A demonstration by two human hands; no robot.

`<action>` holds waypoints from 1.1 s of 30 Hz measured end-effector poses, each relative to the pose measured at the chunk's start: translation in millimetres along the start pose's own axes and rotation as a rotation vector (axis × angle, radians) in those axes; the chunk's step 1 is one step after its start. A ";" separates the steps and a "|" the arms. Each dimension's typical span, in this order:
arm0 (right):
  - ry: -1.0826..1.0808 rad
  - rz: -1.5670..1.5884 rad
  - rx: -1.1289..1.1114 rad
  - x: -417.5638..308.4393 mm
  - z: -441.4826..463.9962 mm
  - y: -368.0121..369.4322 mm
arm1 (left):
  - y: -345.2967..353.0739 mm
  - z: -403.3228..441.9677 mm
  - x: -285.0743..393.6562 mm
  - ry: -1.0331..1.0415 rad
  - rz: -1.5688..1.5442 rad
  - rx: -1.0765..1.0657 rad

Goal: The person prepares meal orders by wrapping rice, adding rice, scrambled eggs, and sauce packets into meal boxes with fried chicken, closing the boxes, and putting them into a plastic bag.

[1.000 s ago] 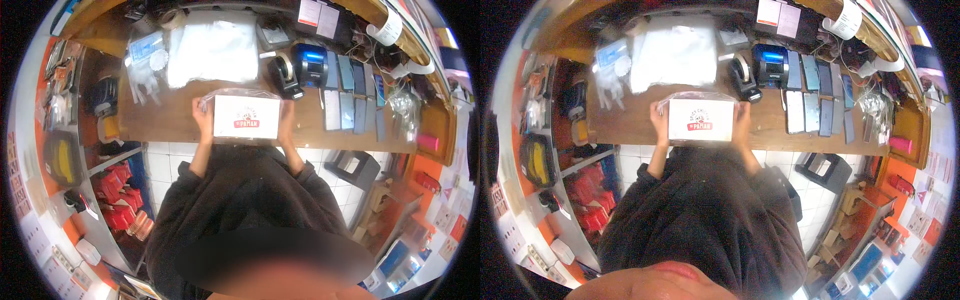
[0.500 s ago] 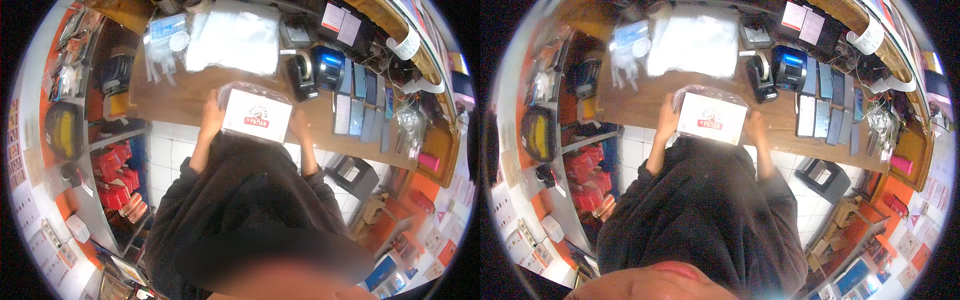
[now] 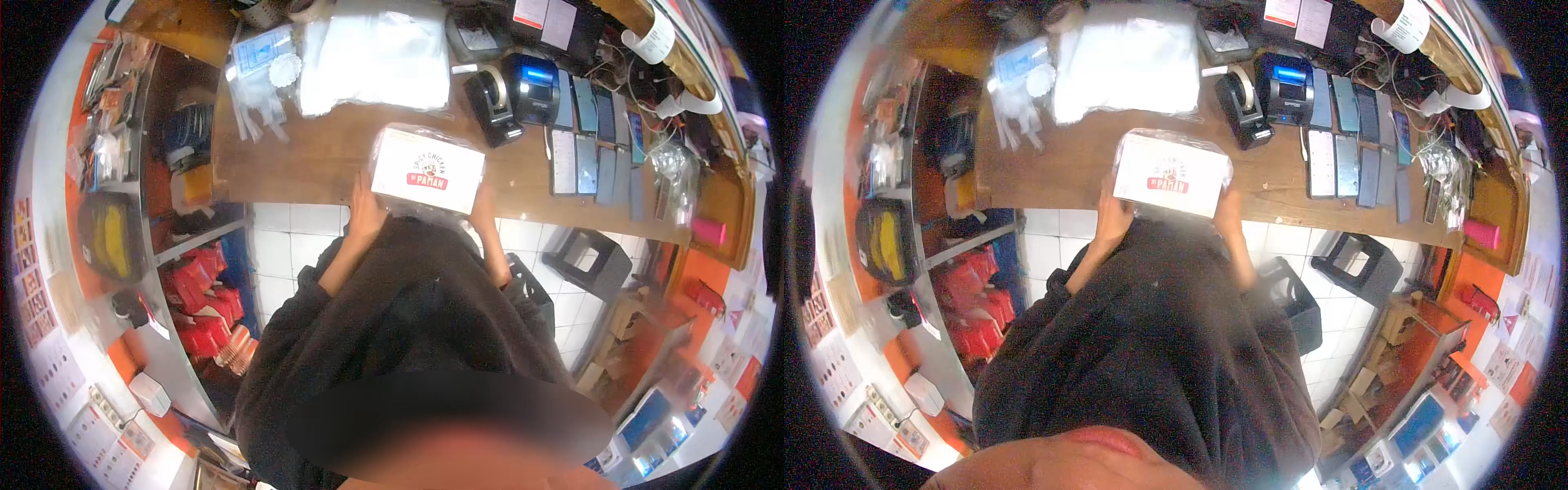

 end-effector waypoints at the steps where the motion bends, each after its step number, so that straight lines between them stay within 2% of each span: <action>1: -0.001 0.000 0.007 -4.0 -2.1 1.2 | -4.6 1.5 1.7 -0.016 -0.091 -0.056; 3: 0.188 0.084 0.318 -34.5 -21.7 -25.2 | -9.7 -6.7 -5.1 -0.042 -0.183 -0.116; 4: 0.189 0.082 0.317 -40.2 -27.2 -34.5 | -13.7 -12.2 -9.7 -0.006 -0.096 -0.092; 5: 0.234 0.030 0.211 -39.9 -32.3 -40.8 | -17.0 -16.9 -11.6 0.029 -0.010 -0.069; 6: 0.339 0.002 0.144 -59.6 -33.7 -57.4 | -34.1 -14.1 4.5 0.032 -0.011 -0.070; 8: 0.609 -0.040 0.025 -113.6 -38.9 -100.0 | -82.0 -7.0 38.8 -0.381 0.203 -0.303; 9: 0.614 -0.040 0.022 -125.0 -39.4 -109.1 | -107.2 0.4 58.3 -0.203 0.139 -0.107; 10: 0.423 -0.226 0.179 -143.1 -33.8 -128.3 | -130.8 5.2 75.6 -0.025 0.073 0.091; 11: 0.219 -0.408 0.335 -159.8 -29.9 -141.0 | -140.8 15.0 80.8 -0.077 0.117 0.100; 12: 0.211 -0.406 0.335 -157.4 -22.2 -141.3 | -137.4 30.3 75.6 -0.077 0.117 0.108; 14: 0.073 0.007 0.341 -155.0 -8.3 -138.1 | -121.0 51.5 74.4 0.115 -0.030 0.017; 15: 0.061 0.159 0.329 -174.5 -11.7 -144.5 | -135.4 45.8 112.8 0.248 -0.236 -0.009; 16: 0.039 0.160 0.343 -194.6 -17.3 -155.1 | -147.9 39.7 129.1 0.270 -0.236 0.006; 18: -0.071 0.810 0.345 -218.1 -43.8 -162.6 | -152.1 14.1 142.5 0.222 -0.792 -0.223; 20: -0.047 0.800 0.366 -202.6 -40.1 -155.5 | -143.8 16.1 144.7 0.255 -0.823 -0.265; 22: 0.141 0.873 -0.025 -203.8 -29.9 -119.8 | -116.0 15.1 147.7 0.026 -0.991 -0.659; 24: 0.076 0.842 -0.033 -218.1 -24.7 -132.6 | -133.2 14.0 168.9 0.121 -0.941 -0.596; 26: -0.221 0.597 0.387 -255.4 -32.6 -185.3 | -170.8 5.8 186.9 0.387 -0.966 -0.180; 28: -0.306 0.753 0.499 -259.2 -16.4 -199.3 | -177.8 15.6 186.6 0.382 -1.031 -0.106; 30: -0.287 0.735 0.349 -254.4 -8.9 -186.4 | -174.6 21.5 177.4 0.225 -1.120 -0.100; 31: -0.291 0.743 0.256 -256.6 -7.0 -176.5 | -166.0 12.3 181.1 0.367 -0.949 -0.154; 32: -0.348 0.666 0.071 -274.7 -9.2 -155.2 | -155.9 2.2 191.9 0.461 -0.742 -0.269; 33: -0.469 0.525 -0.082 -278.5 -11.1 -125.9 | -142.3 -11.3 201.3 0.476 -0.591 -0.291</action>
Point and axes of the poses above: each hand's wrist, its own z-axis towards the middle knuckle, its own y-axis out of the palm, x = y × z, the point moved 6 cm from there along z, towards the middle knuckle, and after that the axes turned 2 degrees about -y, right-handed, at the moved point
